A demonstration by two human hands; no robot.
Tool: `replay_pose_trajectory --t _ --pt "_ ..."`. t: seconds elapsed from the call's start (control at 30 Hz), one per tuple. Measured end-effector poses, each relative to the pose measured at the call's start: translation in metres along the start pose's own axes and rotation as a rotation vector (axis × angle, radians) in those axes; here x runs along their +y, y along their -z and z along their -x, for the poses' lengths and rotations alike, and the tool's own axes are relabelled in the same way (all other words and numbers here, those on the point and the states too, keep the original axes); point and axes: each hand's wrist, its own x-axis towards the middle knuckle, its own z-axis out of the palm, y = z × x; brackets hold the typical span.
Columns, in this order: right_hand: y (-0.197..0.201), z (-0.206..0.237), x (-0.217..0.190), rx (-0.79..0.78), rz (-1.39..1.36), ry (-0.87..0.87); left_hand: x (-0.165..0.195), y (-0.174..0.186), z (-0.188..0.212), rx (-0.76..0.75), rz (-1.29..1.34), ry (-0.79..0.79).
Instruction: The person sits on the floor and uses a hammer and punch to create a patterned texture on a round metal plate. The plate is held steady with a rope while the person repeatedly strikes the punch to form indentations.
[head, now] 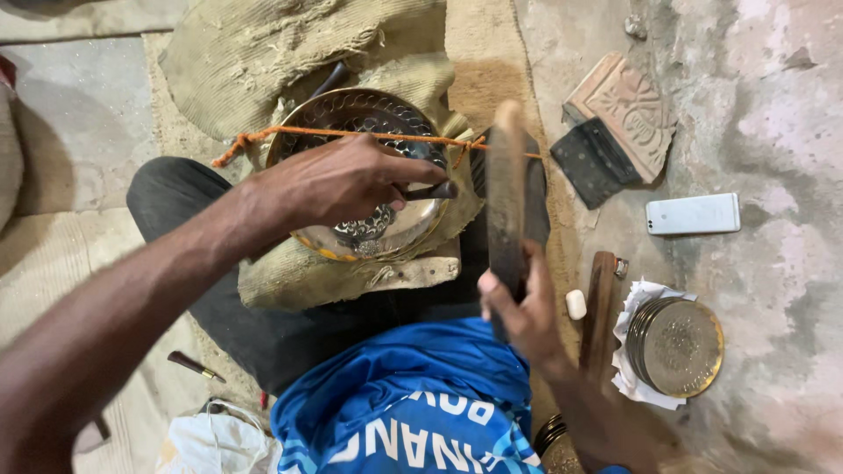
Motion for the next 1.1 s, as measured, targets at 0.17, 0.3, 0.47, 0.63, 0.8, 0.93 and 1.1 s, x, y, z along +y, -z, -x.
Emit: replay_pose_trajectory --t 0.17,0.3,0.47,0.63,0.8,0.93,1.1 --pt "-0.008 0.035 0.016 -0.005 -0.122 -0.056 0.006 0.007 0.000 -0.012 -0.034 -0.032" --pt "-0.009 0.039 0.018 -0.094 -0.042 0.097 0.004 0.005 0.000 0.014 -0.012 -0.048" --pt "0.005 0.032 0.002 -0.110 0.062 0.061 0.001 0.002 -0.001 0.014 -0.040 -0.059" --pt "0.017 0.027 -0.014 -0.156 0.325 0.027 0.001 0.003 -0.003 -0.007 -0.029 -0.017" --pt "0.017 0.027 -0.016 -0.167 0.416 0.046 0.003 0.005 -0.003 -0.035 -0.052 -0.004" --pt "0.016 0.030 -0.014 -0.164 0.287 0.055 0.004 0.005 -0.005 -0.062 -0.054 0.045" --pt "0.015 0.033 -0.016 -0.182 0.240 -0.029 0.006 0.007 -0.005 -0.065 -0.050 0.027"
